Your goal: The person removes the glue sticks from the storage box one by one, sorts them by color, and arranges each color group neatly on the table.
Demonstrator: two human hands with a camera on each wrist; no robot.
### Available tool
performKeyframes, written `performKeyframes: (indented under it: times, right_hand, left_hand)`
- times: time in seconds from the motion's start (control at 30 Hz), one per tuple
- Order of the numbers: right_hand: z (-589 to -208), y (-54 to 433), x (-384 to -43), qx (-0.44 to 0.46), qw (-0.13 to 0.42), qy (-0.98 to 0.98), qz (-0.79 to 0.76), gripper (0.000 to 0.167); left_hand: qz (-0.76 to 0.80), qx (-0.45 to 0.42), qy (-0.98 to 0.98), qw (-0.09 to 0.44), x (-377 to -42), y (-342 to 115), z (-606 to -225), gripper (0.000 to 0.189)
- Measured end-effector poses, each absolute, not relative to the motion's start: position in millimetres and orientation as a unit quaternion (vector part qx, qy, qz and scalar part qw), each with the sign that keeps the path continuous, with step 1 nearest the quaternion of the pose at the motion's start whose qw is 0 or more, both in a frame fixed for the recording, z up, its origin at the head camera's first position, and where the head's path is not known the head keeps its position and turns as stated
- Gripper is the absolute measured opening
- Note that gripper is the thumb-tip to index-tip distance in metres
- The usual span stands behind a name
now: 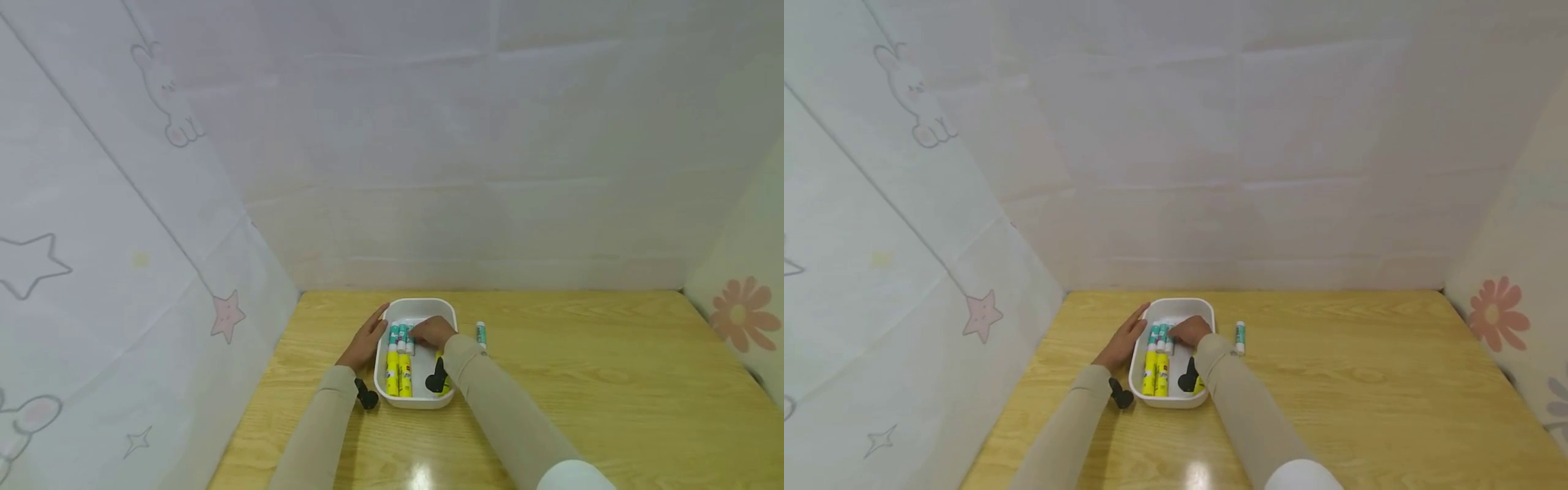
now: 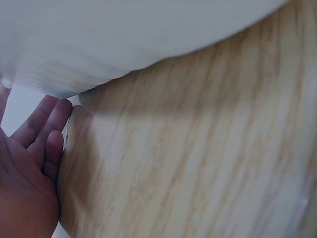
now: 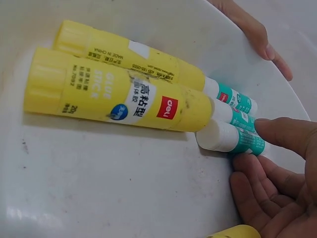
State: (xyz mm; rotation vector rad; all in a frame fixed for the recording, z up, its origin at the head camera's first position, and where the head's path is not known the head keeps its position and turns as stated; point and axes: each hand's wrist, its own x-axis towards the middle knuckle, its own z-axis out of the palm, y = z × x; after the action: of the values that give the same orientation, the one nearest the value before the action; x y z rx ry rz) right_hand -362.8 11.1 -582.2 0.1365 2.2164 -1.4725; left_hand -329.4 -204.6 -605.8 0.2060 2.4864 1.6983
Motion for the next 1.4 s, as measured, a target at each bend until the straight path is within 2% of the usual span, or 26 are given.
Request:
performKeyframes:
  times: [0.67, 0.97, 1.4]
  right_hand:
    - [-582, 6, -370, 0.035, 0.216, 0.848, -0.483, 0.026]
    - [-575, 7, -358, 0.032, 0.225, 0.829, -0.511, 0.019]
    - [-572, 11, -352, 0.041, 0.231, 0.790, -0.567, 0.019]
  left_hand:
    - [0.586, 0.077, 0.801, 0.092, -335, -207, -598, 0.053]
    - [0.562, 0.088, 0.816, 0.102, -316, -203, -572, 0.054]
    - [0.597, 0.076, 0.793, 0.096, -330, -207, -605, 0.054]
